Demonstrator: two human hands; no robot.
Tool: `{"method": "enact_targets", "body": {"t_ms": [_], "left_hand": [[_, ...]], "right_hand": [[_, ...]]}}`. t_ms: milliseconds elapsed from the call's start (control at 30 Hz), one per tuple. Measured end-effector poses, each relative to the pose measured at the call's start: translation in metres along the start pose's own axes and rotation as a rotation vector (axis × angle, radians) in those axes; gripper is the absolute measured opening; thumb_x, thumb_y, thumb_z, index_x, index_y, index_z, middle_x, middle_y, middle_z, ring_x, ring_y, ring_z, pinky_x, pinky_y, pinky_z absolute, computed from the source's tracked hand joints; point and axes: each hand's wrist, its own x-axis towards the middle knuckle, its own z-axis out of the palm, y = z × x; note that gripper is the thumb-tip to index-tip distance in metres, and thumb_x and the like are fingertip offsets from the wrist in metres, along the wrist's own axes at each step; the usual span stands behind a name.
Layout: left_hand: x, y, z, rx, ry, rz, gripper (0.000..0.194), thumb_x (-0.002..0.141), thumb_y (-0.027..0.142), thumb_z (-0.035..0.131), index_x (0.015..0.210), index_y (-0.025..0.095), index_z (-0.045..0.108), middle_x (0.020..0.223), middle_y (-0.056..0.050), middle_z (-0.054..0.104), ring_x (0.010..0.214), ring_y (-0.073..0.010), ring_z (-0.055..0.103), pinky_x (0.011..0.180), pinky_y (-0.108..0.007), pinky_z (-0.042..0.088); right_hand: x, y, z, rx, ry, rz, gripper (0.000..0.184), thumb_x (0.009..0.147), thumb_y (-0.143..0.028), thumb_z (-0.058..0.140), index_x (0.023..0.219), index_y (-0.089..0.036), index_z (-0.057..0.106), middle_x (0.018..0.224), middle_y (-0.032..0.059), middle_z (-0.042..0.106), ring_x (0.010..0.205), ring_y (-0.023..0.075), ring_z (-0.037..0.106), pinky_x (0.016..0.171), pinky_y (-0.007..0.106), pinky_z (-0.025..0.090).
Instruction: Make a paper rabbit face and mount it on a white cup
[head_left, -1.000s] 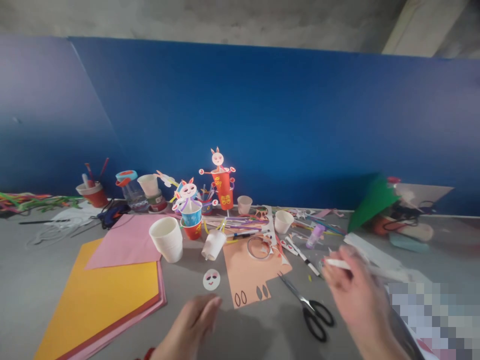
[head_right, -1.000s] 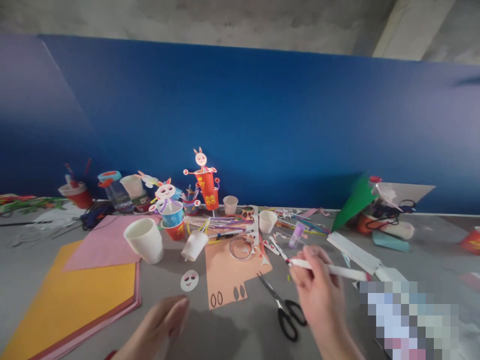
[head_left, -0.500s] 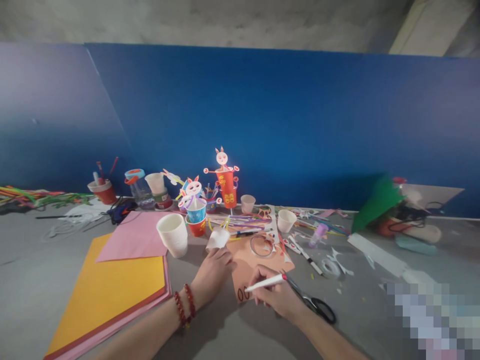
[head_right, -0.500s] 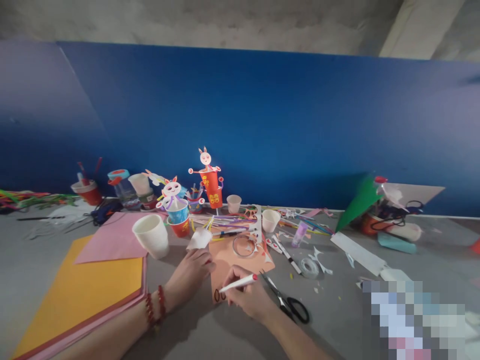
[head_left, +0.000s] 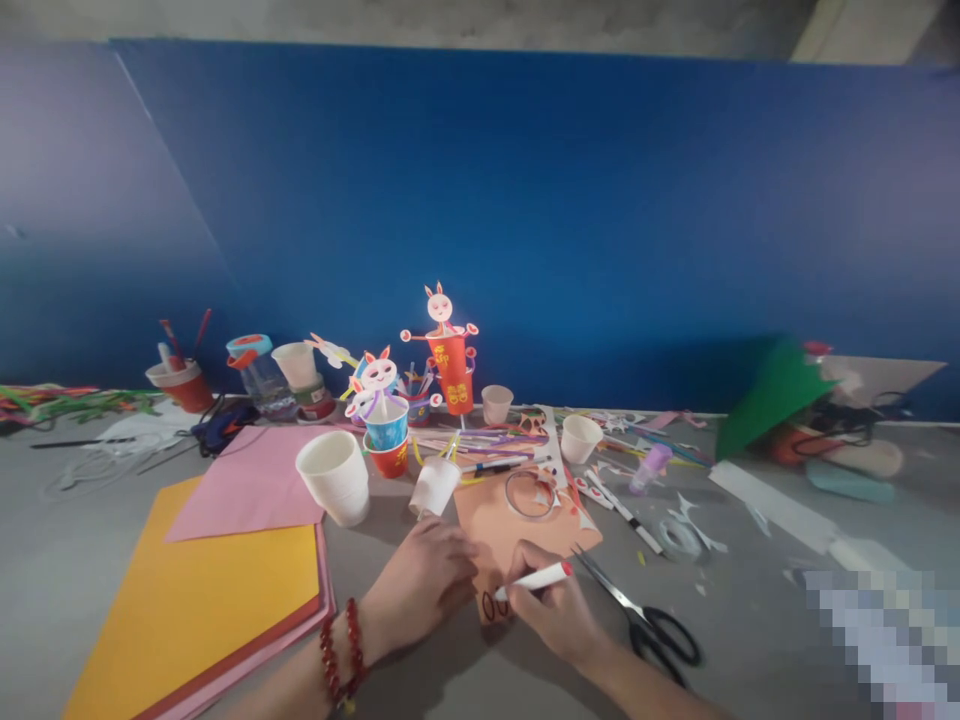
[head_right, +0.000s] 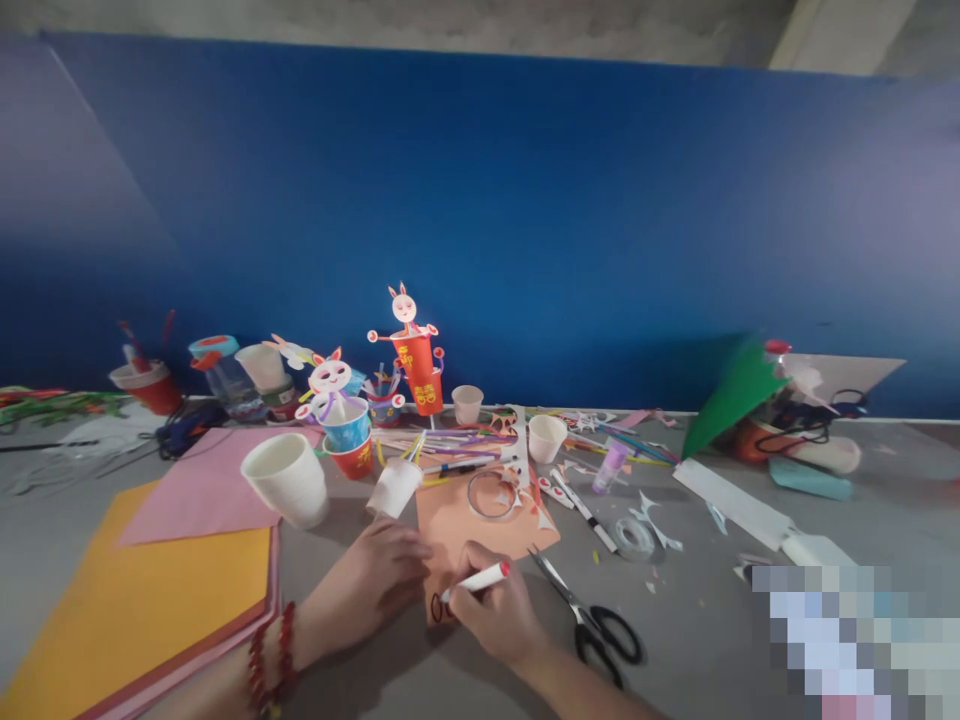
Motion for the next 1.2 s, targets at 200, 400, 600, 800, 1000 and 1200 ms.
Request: {"method": "enact_targets", "body": {"t_ms": [200,400,600,800,1000,1200], "left_hand": [[0.003,0.003,-0.001,-0.032,-0.067,-0.051,0.009,0.088,0.024,0.066,0.097,0.020,0.067,0.114,-0.004,0.071,0.109,-0.0249,0.062,0.098,-0.040,0.038],[0.003,0.007,0.000,-0.016,-0.075,-0.054,0.011,0.091,0.028,0.063,0.099,0.020,0.064,0.112,-0.007,0.070,0.112,-0.0267,0.060,0.097,-0.041,0.038],[0.001,0.008,0.001,0.000,-0.050,-0.056,0.012,0.089,0.022,0.063,0.101,0.020,0.064,0.117,-0.007,0.069,0.116,-0.0265,0.058,0.104,-0.043,0.034],[0.001,0.007,0.002,-0.005,-0.033,-0.044,0.012,0.089,0.024,0.063,0.100,0.021,0.065,0.116,-0.006,0.069,0.115,-0.0260,0.059,0.104,-0.043,0.035],[0.001,0.006,0.003,0.012,-0.034,-0.046,0.012,0.088,0.023,0.065,0.100,0.020,0.064,0.118,-0.006,0.069,0.116,-0.0255,0.059,0.107,-0.043,0.033],[0.001,0.007,0.002,0.008,-0.018,-0.037,0.011,0.088,0.024,0.064,0.098,0.021,0.065,0.113,-0.006,0.069,0.115,-0.0253,0.058,0.105,-0.042,0.035]], "right_hand": [[-0.002,-0.001,-0.003,-0.046,-0.054,0.030,0.013,0.072,-0.013,0.051,0.063,-0.021,0.048,0.056,-0.0065,0.048,0.052,0.0110,0.038,0.051,0.023,0.027],[-0.003,-0.010,-0.006,-0.085,-0.066,0.026,0.014,0.072,-0.014,0.051,0.061,-0.022,0.050,0.057,-0.0048,0.054,0.055,0.0121,0.045,0.053,0.023,0.031],[-0.003,-0.011,-0.006,-0.078,-0.076,0.032,0.014,0.073,-0.014,0.051,0.062,-0.021,0.050,0.056,-0.0053,0.054,0.053,0.0113,0.044,0.052,0.022,0.031],[-0.004,-0.004,-0.006,-0.102,-0.080,-0.004,0.015,0.074,-0.011,0.050,0.064,-0.022,0.051,0.059,-0.0045,0.058,0.055,0.0119,0.048,0.054,0.023,0.033],[-0.003,-0.006,-0.006,-0.080,-0.090,0.017,0.013,0.074,-0.012,0.050,0.065,-0.021,0.052,0.060,-0.0042,0.060,0.055,0.0121,0.050,0.054,0.023,0.034],[-0.003,-0.012,-0.006,-0.100,-0.080,0.025,0.013,0.073,-0.014,0.051,0.062,-0.022,0.051,0.056,-0.0049,0.055,0.053,0.0120,0.046,0.052,0.023,0.031]]}}
